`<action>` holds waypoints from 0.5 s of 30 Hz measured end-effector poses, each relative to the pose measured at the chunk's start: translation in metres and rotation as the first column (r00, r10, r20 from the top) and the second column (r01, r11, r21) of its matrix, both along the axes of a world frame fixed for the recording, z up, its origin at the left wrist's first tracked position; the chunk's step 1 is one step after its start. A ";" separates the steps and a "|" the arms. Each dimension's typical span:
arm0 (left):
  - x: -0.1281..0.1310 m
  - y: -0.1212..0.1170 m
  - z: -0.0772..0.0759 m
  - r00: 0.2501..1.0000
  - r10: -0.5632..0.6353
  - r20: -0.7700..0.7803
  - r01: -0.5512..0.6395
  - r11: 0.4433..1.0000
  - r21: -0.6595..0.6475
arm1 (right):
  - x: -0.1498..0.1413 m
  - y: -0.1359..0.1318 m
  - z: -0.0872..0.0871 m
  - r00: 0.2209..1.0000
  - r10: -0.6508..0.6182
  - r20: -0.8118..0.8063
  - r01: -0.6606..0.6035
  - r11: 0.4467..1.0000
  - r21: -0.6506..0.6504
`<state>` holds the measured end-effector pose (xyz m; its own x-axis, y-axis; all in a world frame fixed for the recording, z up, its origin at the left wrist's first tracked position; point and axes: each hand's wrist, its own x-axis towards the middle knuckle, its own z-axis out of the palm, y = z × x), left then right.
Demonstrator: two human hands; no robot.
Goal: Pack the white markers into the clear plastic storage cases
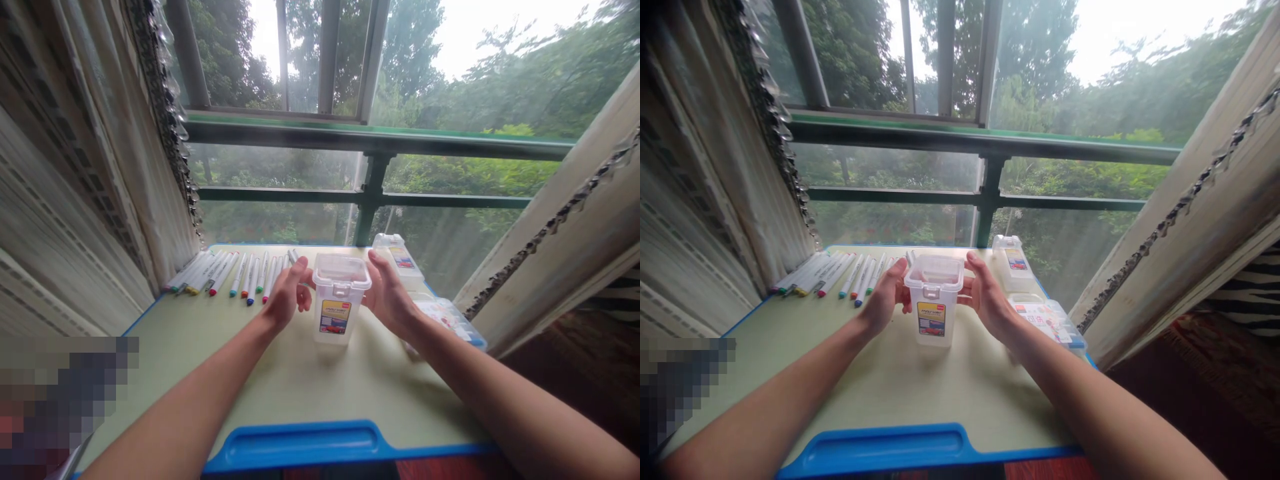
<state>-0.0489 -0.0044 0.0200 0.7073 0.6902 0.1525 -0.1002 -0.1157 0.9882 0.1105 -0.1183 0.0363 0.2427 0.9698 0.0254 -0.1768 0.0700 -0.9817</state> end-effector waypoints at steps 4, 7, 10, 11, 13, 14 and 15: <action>-0.001 0.001 0.000 1.000 0.001 -0.004 -0.001 1.000 0.003 | 0.001 0.001 -0.003 0.999 0.026 0.029 -0.026 0.999 -0.018; -0.001 0.001 0.000 1.000 0.007 0.003 -0.007 1.000 0.010 | 0.001 0.001 -0.004 0.998 0.061 0.021 -0.060 0.998 -0.025; 0.000 0.002 -0.001 1.000 -0.018 0.021 0.017 1.000 0.022 | 0.001 0.001 -0.003 0.999 0.037 0.001 -0.037 0.999 -0.030; 0.000 0.002 -0.002 0.999 -0.025 0.030 0.024 0.999 0.026 | 0.001 0.001 -0.002 1.000 0.030 0.001 -0.030 0.999 -0.032; 0.000 0.002 -0.001 0.998 -0.039 0.040 0.038 0.999 0.020 | 0.000 0.000 0.000 1.000 0.026 -0.004 -0.027 0.999 -0.031; -0.001 0.002 -0.001 0.998 -0.047 0.033 0.047 0.999 0.007 | -0.001 -0.001 0.001 1.000 0.026 -0.015 -0.027 0.999 -0.031; -0.001 0.001 0.000 0.998 -0.058 0.016 0.059 0.998 -0.013 | -0.001 -0.002 0.002 0.999 0.023 -0.031 -0.024 0.999 -0.032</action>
